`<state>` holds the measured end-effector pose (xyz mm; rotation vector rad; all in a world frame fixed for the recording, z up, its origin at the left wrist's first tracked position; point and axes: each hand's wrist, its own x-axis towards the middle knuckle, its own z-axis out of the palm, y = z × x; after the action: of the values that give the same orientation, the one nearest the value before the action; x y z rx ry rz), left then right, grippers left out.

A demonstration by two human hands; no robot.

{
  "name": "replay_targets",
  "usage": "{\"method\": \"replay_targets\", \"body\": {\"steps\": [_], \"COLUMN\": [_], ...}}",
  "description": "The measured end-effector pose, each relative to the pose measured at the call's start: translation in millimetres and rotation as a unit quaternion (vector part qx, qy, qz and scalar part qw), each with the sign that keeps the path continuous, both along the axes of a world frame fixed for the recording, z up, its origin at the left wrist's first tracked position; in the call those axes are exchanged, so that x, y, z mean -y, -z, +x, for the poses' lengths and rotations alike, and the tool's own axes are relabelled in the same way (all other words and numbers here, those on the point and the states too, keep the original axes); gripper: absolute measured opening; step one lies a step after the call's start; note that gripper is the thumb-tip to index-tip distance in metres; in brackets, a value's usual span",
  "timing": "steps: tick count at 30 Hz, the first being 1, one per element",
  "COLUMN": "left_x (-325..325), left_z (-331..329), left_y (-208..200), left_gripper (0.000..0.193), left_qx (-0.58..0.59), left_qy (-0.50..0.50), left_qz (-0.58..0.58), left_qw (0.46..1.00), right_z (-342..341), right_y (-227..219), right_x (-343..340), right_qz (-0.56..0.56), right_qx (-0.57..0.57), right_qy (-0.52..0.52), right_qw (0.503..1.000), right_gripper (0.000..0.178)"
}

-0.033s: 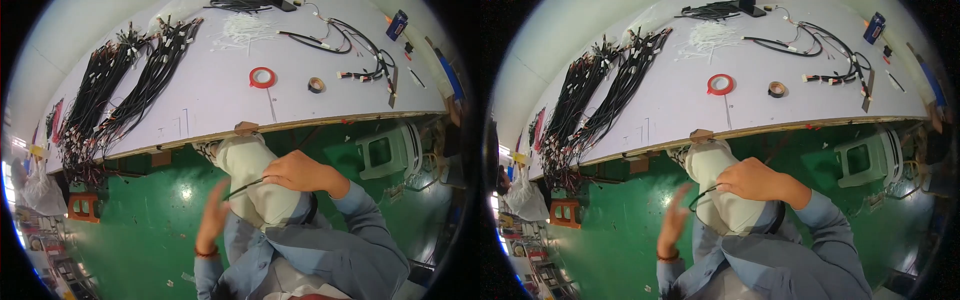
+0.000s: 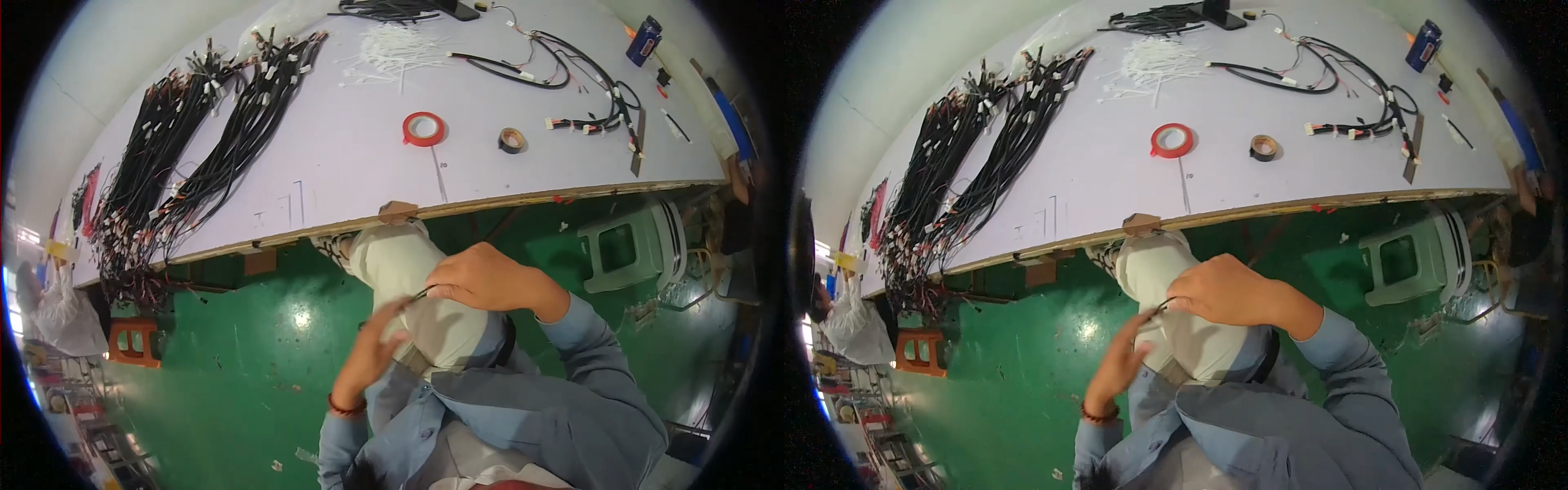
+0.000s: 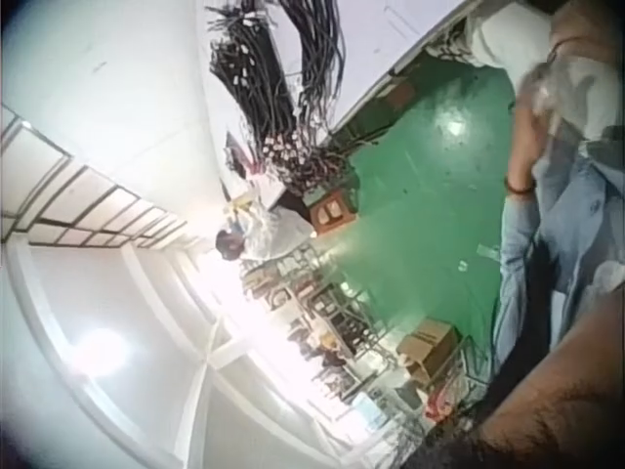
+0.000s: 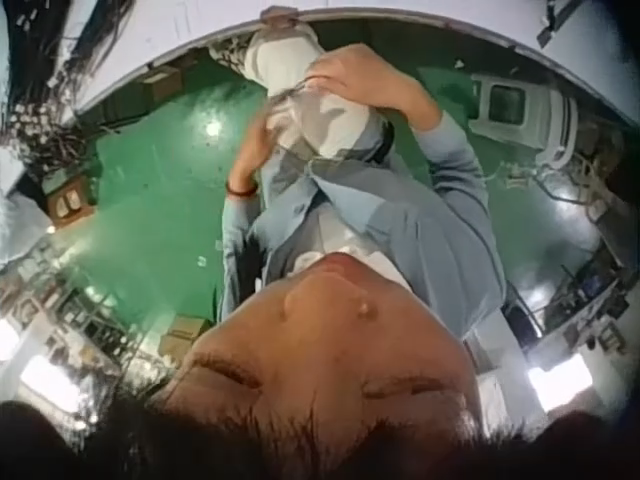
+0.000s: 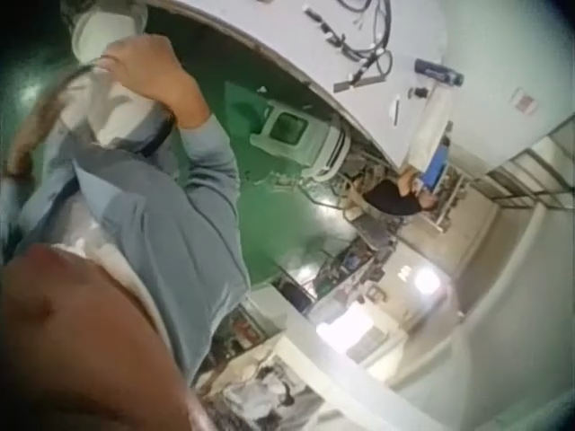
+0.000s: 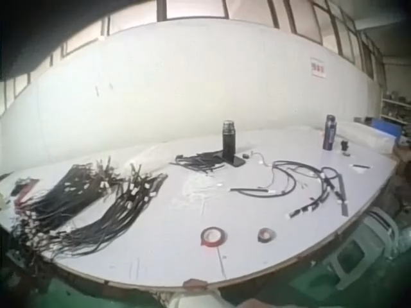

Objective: Taping the ends of electrical wire harnesses on a factory assembly table.

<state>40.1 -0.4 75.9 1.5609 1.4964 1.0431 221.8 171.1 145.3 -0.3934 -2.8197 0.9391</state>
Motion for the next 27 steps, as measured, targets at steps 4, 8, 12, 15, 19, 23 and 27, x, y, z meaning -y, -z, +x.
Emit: {"method": "replay_targets", "body": {"steps": [4, 8, 12, 15, 19, 23, 27], "left_x": [-26.1, -32.2, -42.6, -41.0, -39.8, -36.3, -29.4], "left_z": [14.7, 14.6, 23.1, 20.8, 24.7, 22.7, 24.9], "left_y": [2.5, -18.1, -36.9, -37.1, -39.9, -35.4, -31.4], "left_gripper": [0.032, 0.032, 0.037, 0.041, 0.045, 0.045, 0.037], "left_qx": [0.208, 0.36, 0.399, 0.435, 0.451, 0.444, 0.42], "left_qy": [-0.026, -0.071, -0.057, -0.05, -0.032, -0.01, -0.045], "left_qz": [-0.118, -0.106, -0.108, -0.118, -0.133, -0.116, -0.079], "left_qw": [0.971, 0.924, 0.909, 0.891, 0.882, 0.888, 0.903], "right_z": [17.8, 46.0, 43.4, 38.5, 39.1, 30.3, 20.7], "right_y": [-44.1, -56.3, -10.7, -5.6, -3.1, -4.4, -3.5], "right_x": [-31.9, -93.3, -128.4, -122.0, -121.6, -113.8, -27.7], "right_qz": [0.055, 0.243, 0.251, 0.258, 0.252, 0.457, 0.12], "right_qx": [-0.101, -0.126, -0.081, -0.145, -0.132, -0.139, -0.277], "right_qy": [0.038, 0.282, 0.261, 0.293, 0.332, 0.264, 0.249], "right_qw": [0.993, 0.919, 0.929, 0.909, 0.899, 0.838, 0.921], "right_gripper": [0.029, 0.046, 0.031, 0.019, 0.012, 0.02, 0.025]}}
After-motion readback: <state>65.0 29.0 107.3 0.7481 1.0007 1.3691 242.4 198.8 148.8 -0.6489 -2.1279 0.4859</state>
